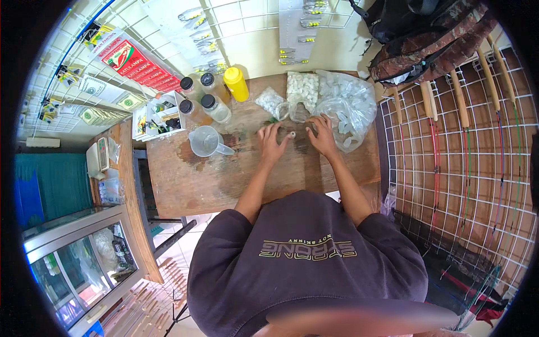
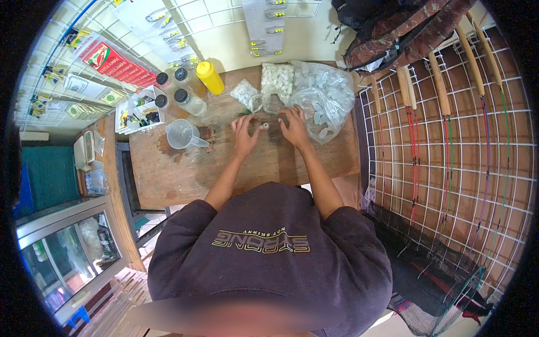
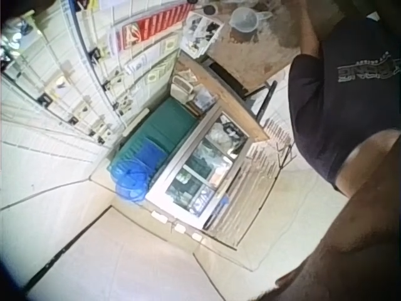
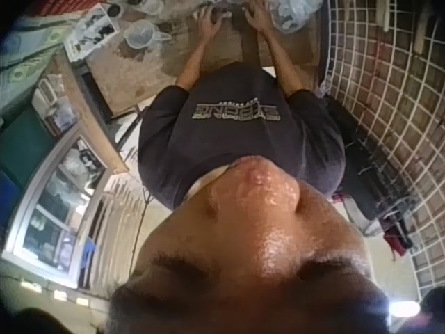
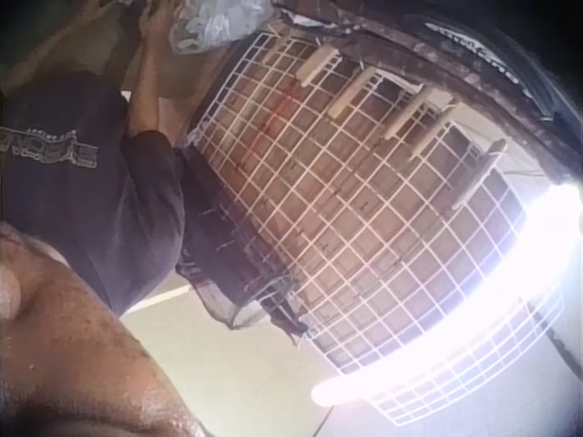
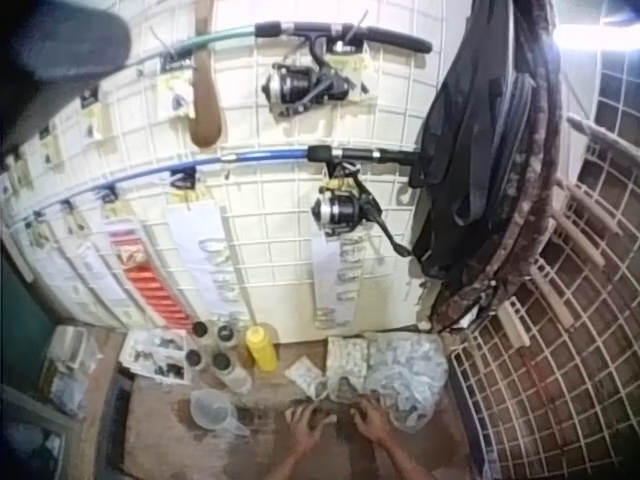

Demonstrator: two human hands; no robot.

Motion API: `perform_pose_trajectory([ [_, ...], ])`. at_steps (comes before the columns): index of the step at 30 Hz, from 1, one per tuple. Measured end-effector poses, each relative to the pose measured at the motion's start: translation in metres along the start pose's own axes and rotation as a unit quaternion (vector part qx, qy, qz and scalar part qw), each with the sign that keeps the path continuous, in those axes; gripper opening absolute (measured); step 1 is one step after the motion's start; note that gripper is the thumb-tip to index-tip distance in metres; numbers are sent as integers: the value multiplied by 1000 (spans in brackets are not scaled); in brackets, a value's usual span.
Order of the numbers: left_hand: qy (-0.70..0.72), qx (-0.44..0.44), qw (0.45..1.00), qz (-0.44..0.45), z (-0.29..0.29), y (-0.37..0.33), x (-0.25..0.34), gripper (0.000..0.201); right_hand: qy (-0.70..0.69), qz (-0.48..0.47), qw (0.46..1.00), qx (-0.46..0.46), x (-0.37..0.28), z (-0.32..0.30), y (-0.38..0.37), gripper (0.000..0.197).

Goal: Mixing liquids and preparing small bottles at a workbench.

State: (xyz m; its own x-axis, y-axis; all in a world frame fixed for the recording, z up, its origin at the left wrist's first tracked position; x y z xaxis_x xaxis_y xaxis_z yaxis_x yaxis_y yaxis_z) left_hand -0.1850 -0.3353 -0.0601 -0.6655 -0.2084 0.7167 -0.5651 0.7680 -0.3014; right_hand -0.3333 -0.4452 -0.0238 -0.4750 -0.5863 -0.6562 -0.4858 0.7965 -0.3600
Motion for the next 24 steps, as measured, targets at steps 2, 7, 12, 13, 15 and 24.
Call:
perform_pose_trajectory([
  [2, -53, 28, 998, 9, -10, -5, -8, 51, 17, -25, 1000, -5, -8, 9, -10, 27],
  [7, -266, -40, 963, -10, -5, -26, -40, 64, 35, -90, 994, -44, -27, 48, -27, 26],
  [12, -323, -127, 938, -13, 9, -22, -48, 65, 95, -146, 983, -53, -39, 73, -37, 25],
  [13, -333, -114, 936, 3, 8, -20, -47, 65, 109, -131, 983, -64, -38, 78, -39, 27],
  [15, -339, -114, 934, 10, 10, -20, -46, 64, 124, -115, 983, -74, -34, 84, -44, 29],
  [24, -343, -122, 931, 31, 8, -23, -44, 59, 171, -129, 971, -103, -36, 103, -53, 20],
])
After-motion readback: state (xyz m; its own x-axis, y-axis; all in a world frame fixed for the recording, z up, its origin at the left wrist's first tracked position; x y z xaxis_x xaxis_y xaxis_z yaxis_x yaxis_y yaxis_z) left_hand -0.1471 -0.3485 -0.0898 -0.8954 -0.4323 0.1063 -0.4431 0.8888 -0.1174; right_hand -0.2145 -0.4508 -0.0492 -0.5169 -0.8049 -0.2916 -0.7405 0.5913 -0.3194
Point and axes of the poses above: each hand's wrist, its own y-axis away from the middle knuckle, its own z-axis out of the palm, x = y × z, the point moved 10 cm from there along -y, towards the middle knuckle, and after that the axes turned 11 degrees about x, right-handed, at the moved point
